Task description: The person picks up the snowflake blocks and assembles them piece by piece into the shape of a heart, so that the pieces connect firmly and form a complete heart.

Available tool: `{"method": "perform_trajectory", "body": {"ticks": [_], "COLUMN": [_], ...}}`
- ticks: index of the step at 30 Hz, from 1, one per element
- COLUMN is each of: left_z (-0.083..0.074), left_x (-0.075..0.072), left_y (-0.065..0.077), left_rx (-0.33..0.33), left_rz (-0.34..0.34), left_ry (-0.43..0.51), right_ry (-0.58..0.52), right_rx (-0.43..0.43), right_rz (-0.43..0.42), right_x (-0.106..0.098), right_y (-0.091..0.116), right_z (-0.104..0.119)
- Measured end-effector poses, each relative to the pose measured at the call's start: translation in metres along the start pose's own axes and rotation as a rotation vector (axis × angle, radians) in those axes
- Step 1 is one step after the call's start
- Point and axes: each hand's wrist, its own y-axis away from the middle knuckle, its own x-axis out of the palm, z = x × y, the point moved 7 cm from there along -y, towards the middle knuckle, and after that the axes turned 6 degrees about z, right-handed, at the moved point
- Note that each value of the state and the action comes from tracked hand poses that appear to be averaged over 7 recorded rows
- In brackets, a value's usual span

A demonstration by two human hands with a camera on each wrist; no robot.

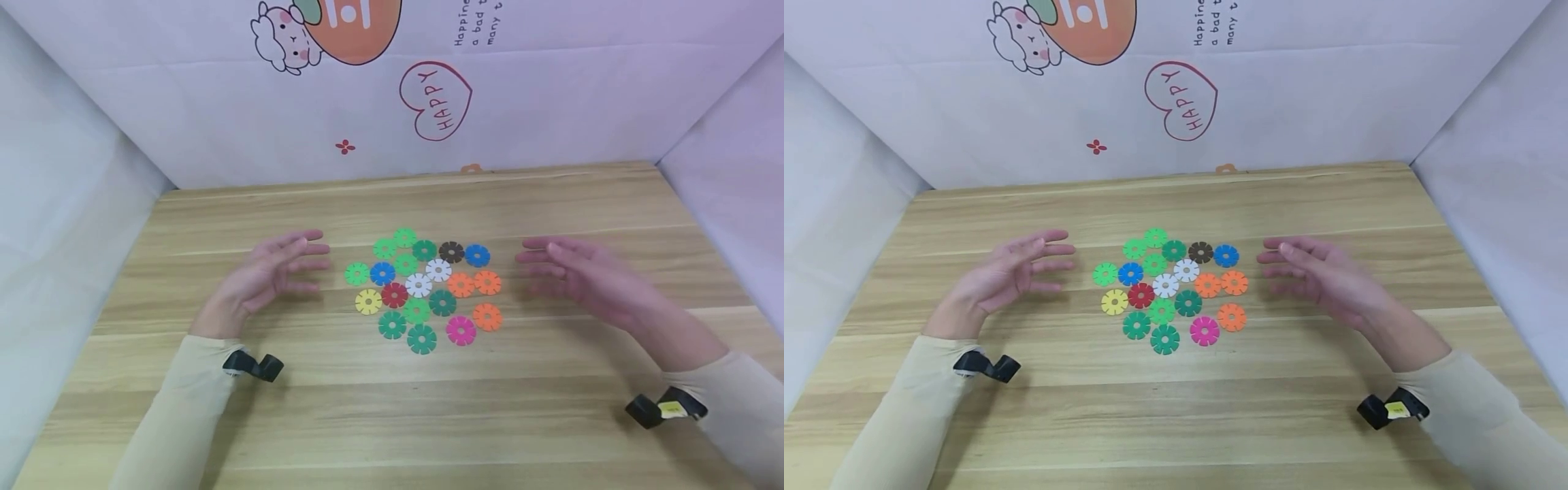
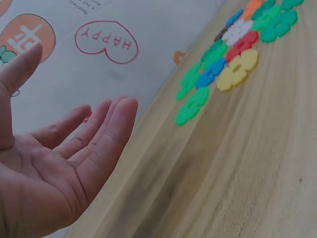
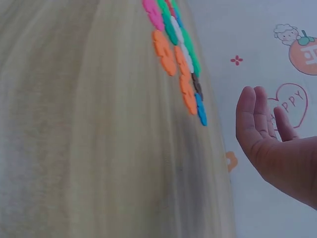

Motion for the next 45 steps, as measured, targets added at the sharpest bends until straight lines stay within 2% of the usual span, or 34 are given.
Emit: {"method": "perform_trajectory", "body": {"ticks": [4, 7, 12, 15, 20, 25, 33, 41, 45], "left_z": [0.008, 0.015, 0.023, 0.024, 0.023, 0.02, 0.018, 0.014, 0.014], "left_x": [-0.001, -0.002, 0.002, 0.006, 0.011, 0.016, 0.021, 0.025, 0.026], "left_y": [-0.009, -0.016, -0.026, -0.03, -0.036, -0.042, -0.053, -0.059, -0.06], "left_rx": [-0.068, -0.143, -0.261, -0.287, -0.285, -0.267, -0.231, -0.207, -0.225], "left_rz": [0.002, -0.008, 0.001, 0.008, -0.011, -0.037, -0.058, -0.073, -0.085], "left_ry": [-0.06, -0.123, -0.312, -0.426, -0.553, -0.676, -0.797, -0.889, -0.909], "right_ry": [0.092, 0.122, 0.142, 0.234, 0.426, 0.562, 0.808, 0.915, 0.968], "right_rx": [0.075, 0.118, 0.192, 0.229, 0.282, 0.319, 0.224, 0.207, 0.222], "right_rz": [-0.008, -0.01, -0.029, -0.051, -0.091, -0.078, -0.033, 0.003, 0.002], "right_x": [0.006, 0.011, 0.021, 0.024, 0.022, 0.02, 0.03, 0.038, 0.04], "right_y": [-0.001, -0.001, -0.001, -0.001, -0.001, -0.004, -0.017, -0.024, -0.026], "right_z": [-0.014, -0.024, -0.039, -0.044, -0.049, -0.052, -0.044, -0.04, -0.04]}}
